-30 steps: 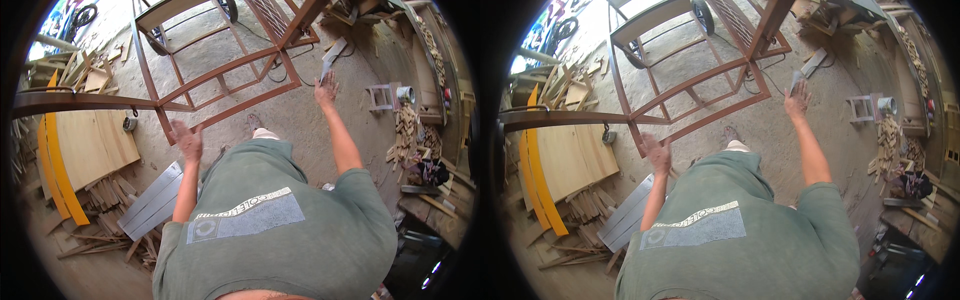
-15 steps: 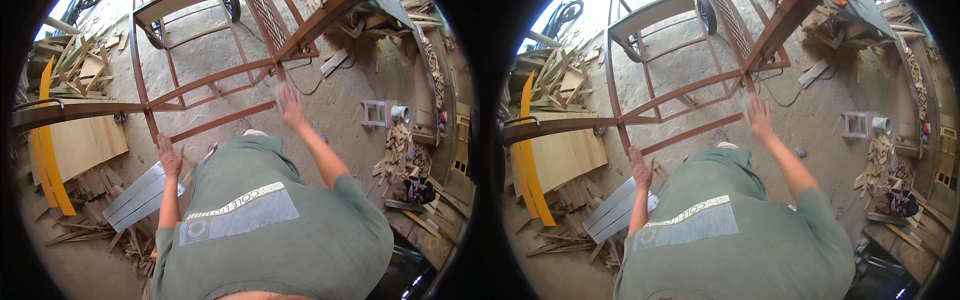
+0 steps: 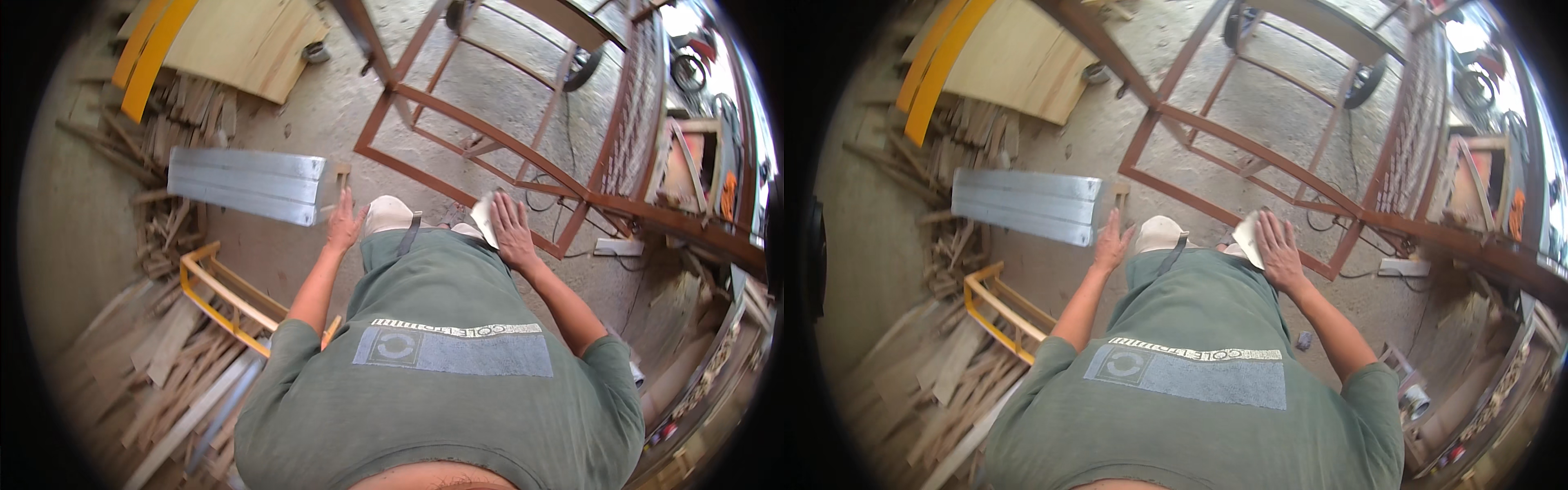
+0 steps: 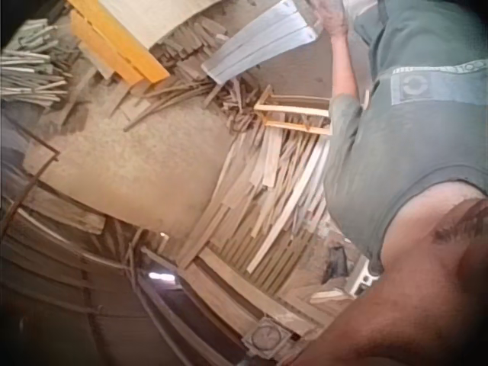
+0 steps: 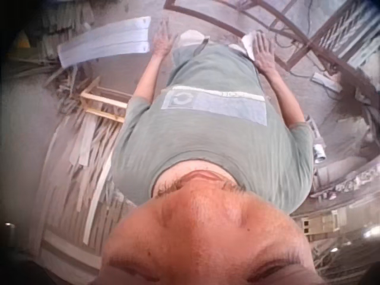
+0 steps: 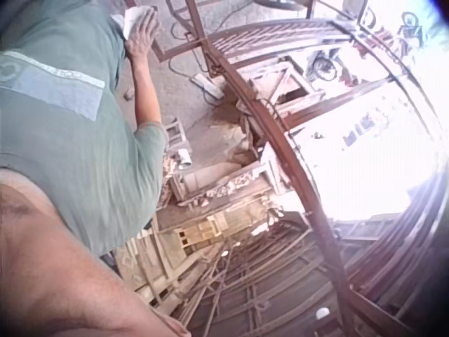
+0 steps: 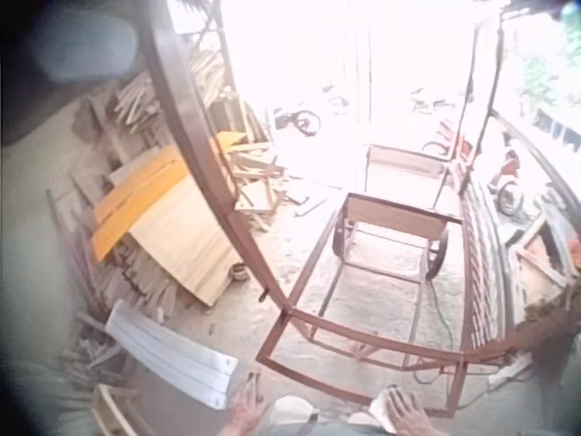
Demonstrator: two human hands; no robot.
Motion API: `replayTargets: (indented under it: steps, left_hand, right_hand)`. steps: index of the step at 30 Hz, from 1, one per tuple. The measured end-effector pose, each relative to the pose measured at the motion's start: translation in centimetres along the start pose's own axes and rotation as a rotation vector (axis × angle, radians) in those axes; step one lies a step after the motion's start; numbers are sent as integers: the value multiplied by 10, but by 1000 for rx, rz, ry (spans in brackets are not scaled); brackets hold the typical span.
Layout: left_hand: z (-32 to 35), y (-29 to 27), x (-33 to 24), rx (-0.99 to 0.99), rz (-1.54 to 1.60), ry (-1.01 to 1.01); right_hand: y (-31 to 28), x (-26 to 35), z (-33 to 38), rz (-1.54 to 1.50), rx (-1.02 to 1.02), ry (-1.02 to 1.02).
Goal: The person sands the surface of a brown metal cart frame using sandpaper by hand and then uses a power grinder to smooth specific areas of the frame.
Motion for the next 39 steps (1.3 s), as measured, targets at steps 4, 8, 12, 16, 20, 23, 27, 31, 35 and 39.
replayTargets:
  steps: [4, 8, 12, 16, 20, 23, 27, 31, 35, 39]
  left_hand:
    - [60, 88, 55, 208, 531, -324]
    - [86, 160, 98, 183, 1173, -682]
    - [83, 151, 149, 338, 1122, -716]
    - [64, 119, 200, 296, 1006, -740]
    - [30, 95, 214, 489, 1530, -824]
    - [4, 51, 205, 814, 1709, -503]
    - [-83, -36, 190, 699, 1026, -148]
    - [-161, -78, 71, 373, 765, 191]
    - [-182, -86, -46, 376, 659, 256]
    - [-197, -110, -83, 307, 555, 127]
  right_hand:
    - [-12, 59, -108, -79, -125, -248]
    - [-28, 134, -233, -8, 40, -385]
    - [-40, 164, -321, -5, -48, -588]
    - [-43, 152, -338, 156, 47, -372]
    - [-57, 150, -329, 34, 229, -733]
    - [-77, 157, -332, -183, -90, -191]
    - [-77, 186, -311, -76, 519, -521]
    - [-77, 185, -245, -325, 146, -295]
    - [-86, 158, -172, -388, -148, 140]
    - [-74, 132, -124, -351, -539, 316]
Point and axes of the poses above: each hand's wrist, its own z-axis away from the middle knuckle, its own y-axis out of the palm, x = y × z, the point moved 1 cm from there along -z, towards the middle knuckle, and after that the axes turned 9 degrees about -z, right-handed, at the moved point
